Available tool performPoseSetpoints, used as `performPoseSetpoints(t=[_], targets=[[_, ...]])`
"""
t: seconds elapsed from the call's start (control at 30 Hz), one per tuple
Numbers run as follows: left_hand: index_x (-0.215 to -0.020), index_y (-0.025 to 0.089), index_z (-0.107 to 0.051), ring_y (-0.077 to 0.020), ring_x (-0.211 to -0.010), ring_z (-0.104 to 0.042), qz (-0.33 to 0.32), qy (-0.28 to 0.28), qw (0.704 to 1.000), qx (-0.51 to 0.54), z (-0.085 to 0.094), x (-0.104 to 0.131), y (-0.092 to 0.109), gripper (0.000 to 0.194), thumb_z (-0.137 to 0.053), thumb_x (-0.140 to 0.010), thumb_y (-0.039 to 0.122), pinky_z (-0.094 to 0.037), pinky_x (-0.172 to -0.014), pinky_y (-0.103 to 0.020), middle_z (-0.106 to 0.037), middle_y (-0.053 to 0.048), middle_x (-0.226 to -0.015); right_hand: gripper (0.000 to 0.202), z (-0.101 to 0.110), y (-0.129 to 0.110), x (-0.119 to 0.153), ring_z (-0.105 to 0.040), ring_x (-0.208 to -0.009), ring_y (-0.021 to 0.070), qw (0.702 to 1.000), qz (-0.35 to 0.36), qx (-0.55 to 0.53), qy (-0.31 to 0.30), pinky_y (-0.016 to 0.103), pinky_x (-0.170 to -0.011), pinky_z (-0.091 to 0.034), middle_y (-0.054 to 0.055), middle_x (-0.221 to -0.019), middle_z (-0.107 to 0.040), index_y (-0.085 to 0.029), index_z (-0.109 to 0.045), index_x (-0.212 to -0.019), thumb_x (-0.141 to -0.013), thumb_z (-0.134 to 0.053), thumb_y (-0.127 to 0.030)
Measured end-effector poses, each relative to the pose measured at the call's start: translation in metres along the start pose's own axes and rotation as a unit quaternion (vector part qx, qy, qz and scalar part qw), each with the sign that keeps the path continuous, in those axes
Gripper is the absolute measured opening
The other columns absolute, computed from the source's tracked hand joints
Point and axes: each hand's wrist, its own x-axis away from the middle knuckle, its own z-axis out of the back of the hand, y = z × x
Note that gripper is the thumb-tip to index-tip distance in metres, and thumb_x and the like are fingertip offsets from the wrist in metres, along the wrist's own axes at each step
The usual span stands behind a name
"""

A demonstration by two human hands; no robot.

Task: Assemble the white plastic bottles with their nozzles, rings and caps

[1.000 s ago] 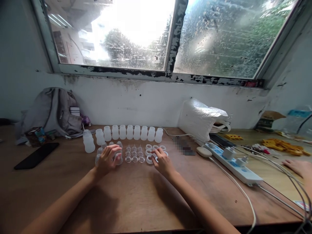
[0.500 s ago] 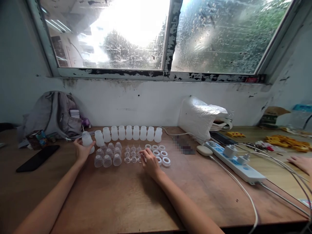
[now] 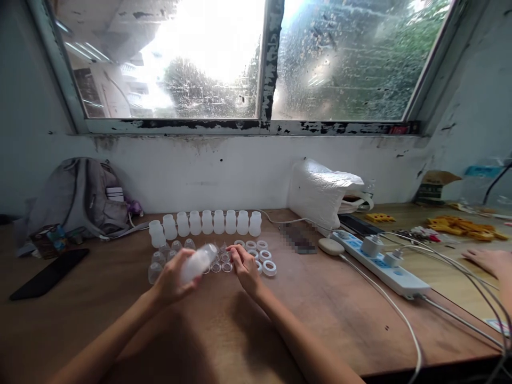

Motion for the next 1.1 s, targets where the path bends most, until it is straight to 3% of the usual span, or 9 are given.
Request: performPoseSetpoints(t=[0.1, 0.27, 0.57, 0.87, 1.1], targets=[[-0.100, 0.022, -0.042, -0.0166, -0.069, -0.056, -0.015, -0.078, 0.996, -0.034, -0.020, 0.010, 0.015, 0.039, -0.056, -0.064, 0.028, -0.046, -0.055, -0.026, -0.053, -0.004, -0.089, 0.042, -0.001, -0.004, 0.004, -0.043, -0.043, 0.0088, 0.999, 0.000, 0.023, -0.049, 0.020, -0.041, -0.034, -0.002, -0.057, -0.046, -0.017, -0.056, -0.085, -0.088, -0.023, -0.043], [-0.098, 0.020, -0.042, -0.0191, -0.073, -0.056, -0.037, -0.100, 0.991, -0.078, -0.029, 0.016, 0.015, 0.038, -0.056, -0.065, 0.032, -0.047, -0.061, -0.030, -0.052, -0.004, -0.087, 0.042, -0.007, -0.011, 0.012, -0.045, -0.049, 0.0106, 0.984, 0.060, 0.135, -0.104, 0.021, -0.048, -0.034, -0.001, -0.054, -0.050, -0.017, -0.055, -0.068, -0.087, -0.027, -0.043], [-0.099, 0.020, -0.043, -0.0188, -0.073, -0.057, 0.005, -0.126, 0.991, -0.047, -0.028, 0.014, 0.018, 0.037, -0.056, -0.067, 0.034, -0.048, -0.060, -0.029, -0.053, -0.005, -0.090, 0.051, -0.008, -0.005, 0.011, -0.040, -0.039, 0.0092, 0.983, 0.067, 0.161, -0.063, 0.022, -0.044, -0.028, -0.001, -0.042, -0.043, -0.016, -0.049, -0.051, -0.088, -0.021, -0.037], [-0.093, 0.021, -0.045, -0.0169, -0.069, -0.056, 0.040, -0.114, 0.993, -0.010, -0.026, 0.011, 0.021, 0.033, -0.057, -0.064, 0.032, -0.046, -0.057, -0.026, -0.054, -0.002, -0.085, 0.055, -0.005, -0.009, 0.008, -0.047, -0.042, 0.0100, 0.985, 0.082, 0.137, -0.067, 0.022, -0.047, -0.033, 0.002, -0.046, -0.053, -0.015, -0.057, -0.053, -0.089, -0.019, -0.034], [-0.093, 0.020, -0.044, -0.0168, -0.071, -0.055, 0.055, -0.125, 0.990, -0.023, -0.021, 0.007, 0.025, 0.036, -0.057, -0.062, 0.033, -0.044, -0.057, -0.026, -0.054, -0.002, -0.086, 0.055, -0.005, -0.006, 0.007, -0.044, -0.039, 0.0095, 0.987, 0.083, 0.124, -0.051, 0.023, -0.045, -0.032, 0.001, -0.043, -0.050, -0.013, -0.058, -0.055, -0.089, -0.020, -0.035]])
